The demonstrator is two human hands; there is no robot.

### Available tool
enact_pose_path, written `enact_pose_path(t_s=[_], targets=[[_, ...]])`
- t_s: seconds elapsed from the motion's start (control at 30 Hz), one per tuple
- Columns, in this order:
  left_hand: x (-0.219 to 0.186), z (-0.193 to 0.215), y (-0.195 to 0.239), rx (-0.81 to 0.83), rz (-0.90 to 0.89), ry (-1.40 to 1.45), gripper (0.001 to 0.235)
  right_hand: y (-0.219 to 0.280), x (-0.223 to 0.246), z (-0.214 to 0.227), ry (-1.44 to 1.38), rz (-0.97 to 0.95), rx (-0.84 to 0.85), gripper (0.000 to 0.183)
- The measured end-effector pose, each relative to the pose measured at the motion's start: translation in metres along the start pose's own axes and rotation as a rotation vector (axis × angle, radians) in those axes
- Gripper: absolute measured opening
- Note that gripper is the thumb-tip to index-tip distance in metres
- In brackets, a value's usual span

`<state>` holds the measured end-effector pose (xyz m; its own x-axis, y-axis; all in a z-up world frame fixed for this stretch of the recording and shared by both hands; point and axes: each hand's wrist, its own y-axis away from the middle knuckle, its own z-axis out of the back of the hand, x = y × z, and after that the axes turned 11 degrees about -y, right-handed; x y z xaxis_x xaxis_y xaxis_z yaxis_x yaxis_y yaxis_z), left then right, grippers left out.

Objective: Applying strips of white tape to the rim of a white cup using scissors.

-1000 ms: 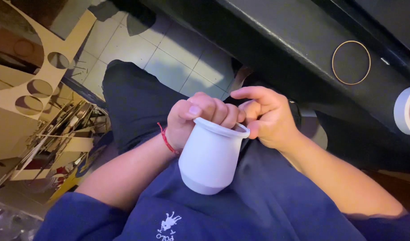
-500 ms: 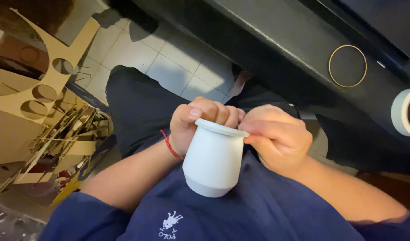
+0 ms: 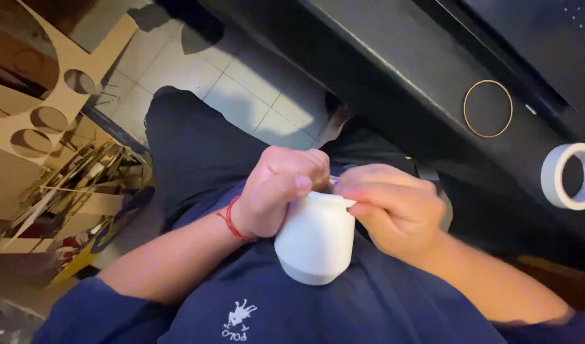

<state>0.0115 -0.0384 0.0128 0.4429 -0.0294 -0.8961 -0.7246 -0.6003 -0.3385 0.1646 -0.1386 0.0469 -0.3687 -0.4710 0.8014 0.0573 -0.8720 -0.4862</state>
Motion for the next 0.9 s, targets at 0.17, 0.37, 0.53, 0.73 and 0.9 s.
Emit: enact_pose_path(t_s=[0.17, 0.37, 0.53, 0.73, 0.9], targets=[[-0.015, 0.005, -0.001, 0.020, -0.108, -0.238, 0.041, -0.004, 0.000, 0.016, -0.101, -0.029, 0.147, 0.049], [-0.017, 0.001, 0.006, 0.011, -0.084, -0.487, 0.034, -0.006, 0.014, -0.001, 0.036, -0.131, -0.009, 0.015], [-0.030, -0.001, 0.012, -0.016, 0.017, -0.570, 0.035, -0.020, 0.013, -0.006, -0.214, -0.152, 0.107, 0.027], [-0.040, -0.001, 0.007, 0.002, -0.131, -0.769, 0.047, -0.018, 0.013, 0.000, -0.111, -0.239, 0.244, 0.039], [-0.041, 0.000, 0.006, -0.100, -0.362, -0.890, 0.010, -0.020, 0.015, -0.006, -0.230, -0.122, 0.246, 0.034]])
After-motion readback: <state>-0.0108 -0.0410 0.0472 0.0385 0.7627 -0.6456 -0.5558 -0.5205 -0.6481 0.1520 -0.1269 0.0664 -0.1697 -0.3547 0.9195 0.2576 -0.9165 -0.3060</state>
